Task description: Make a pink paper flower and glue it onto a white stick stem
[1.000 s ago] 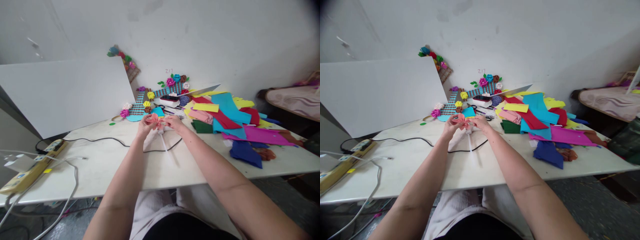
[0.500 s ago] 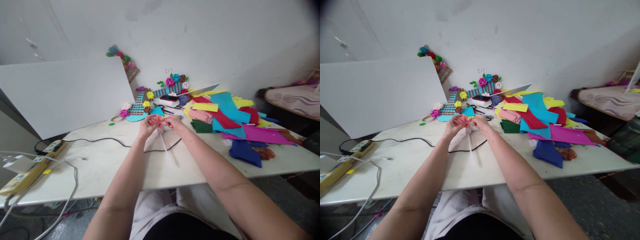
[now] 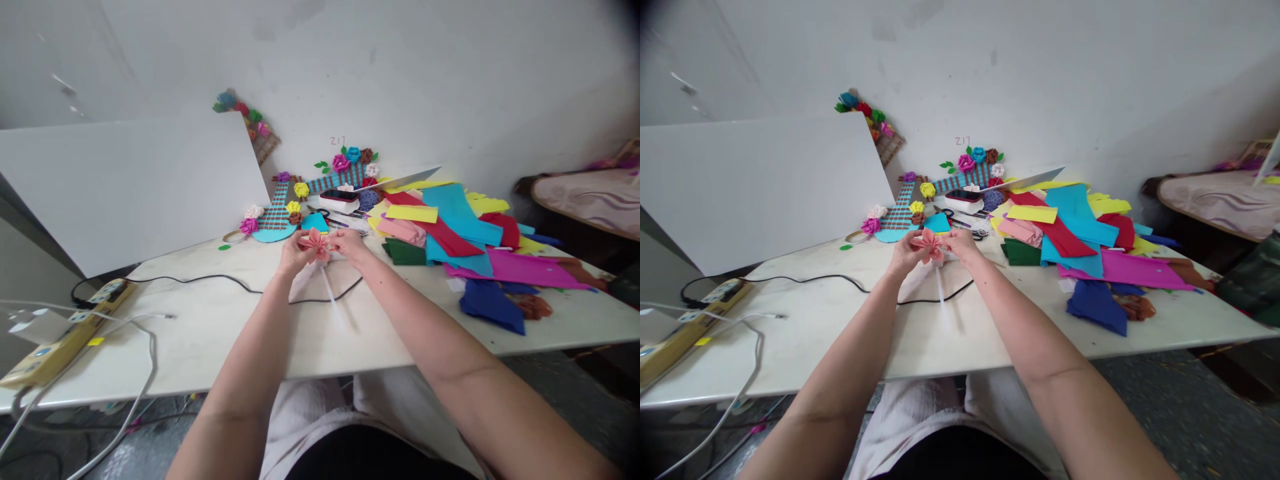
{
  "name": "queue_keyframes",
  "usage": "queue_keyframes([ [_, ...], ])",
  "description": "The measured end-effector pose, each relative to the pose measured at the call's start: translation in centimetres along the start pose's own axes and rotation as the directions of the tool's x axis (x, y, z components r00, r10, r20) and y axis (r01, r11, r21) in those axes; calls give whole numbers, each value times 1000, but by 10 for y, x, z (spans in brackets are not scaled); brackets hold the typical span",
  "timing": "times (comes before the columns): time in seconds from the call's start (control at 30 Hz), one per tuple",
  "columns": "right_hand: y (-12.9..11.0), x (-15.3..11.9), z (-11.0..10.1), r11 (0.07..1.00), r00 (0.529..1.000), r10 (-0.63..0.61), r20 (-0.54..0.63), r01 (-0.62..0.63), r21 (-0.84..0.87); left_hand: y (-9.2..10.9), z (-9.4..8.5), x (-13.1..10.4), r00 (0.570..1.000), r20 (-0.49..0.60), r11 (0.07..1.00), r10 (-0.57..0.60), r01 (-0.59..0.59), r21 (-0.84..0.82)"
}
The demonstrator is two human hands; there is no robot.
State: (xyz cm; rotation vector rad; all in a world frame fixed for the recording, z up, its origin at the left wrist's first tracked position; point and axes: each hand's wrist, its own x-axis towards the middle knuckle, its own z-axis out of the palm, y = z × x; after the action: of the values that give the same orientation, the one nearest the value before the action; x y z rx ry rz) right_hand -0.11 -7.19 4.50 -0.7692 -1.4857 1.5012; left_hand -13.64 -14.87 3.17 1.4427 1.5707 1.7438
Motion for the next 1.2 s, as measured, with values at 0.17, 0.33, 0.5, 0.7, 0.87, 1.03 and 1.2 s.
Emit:
queue_keyframes([
  [0.17, 3, 2, -1, 999, 999, -32, 34, 33, -20, 3, -2, -1, 999, -12, 996, -39, 38, -76],
  [0.33, 0, -1, -3, 999, 998, 23, 51, -21, -39, 4, -2, -2, 999, 0, 996, -51, 51, -73],
  [0.5, 0, 0, -6, 996, 988, 61, 140, -51, -78, -3, -2, 0, 1000, 11, 997, -4, 4, -71],
  [0.7, 7, 6, -5, 961, 984, -154, 87, 170, -220, -7, -1, 2, 999, -31, 999, -20, 19, -33],
  [0.87, 8, 7, -3, 768, 939, -332, 96, 328, -551, -4, 0, 3, 998, -42, 999, -43, 43, 2],
  [1.03, 6, 1, 0, 482, 879, -449, 159, 388, -786, -8, 0, 6, 995, -85, 996, -52, 58, 68],
  [1.2, 8, -3, 0, 337, 795, -514, 322, 532, -777, -7, -1, 6, 994, -81, 996, -77, 79, 27],
])
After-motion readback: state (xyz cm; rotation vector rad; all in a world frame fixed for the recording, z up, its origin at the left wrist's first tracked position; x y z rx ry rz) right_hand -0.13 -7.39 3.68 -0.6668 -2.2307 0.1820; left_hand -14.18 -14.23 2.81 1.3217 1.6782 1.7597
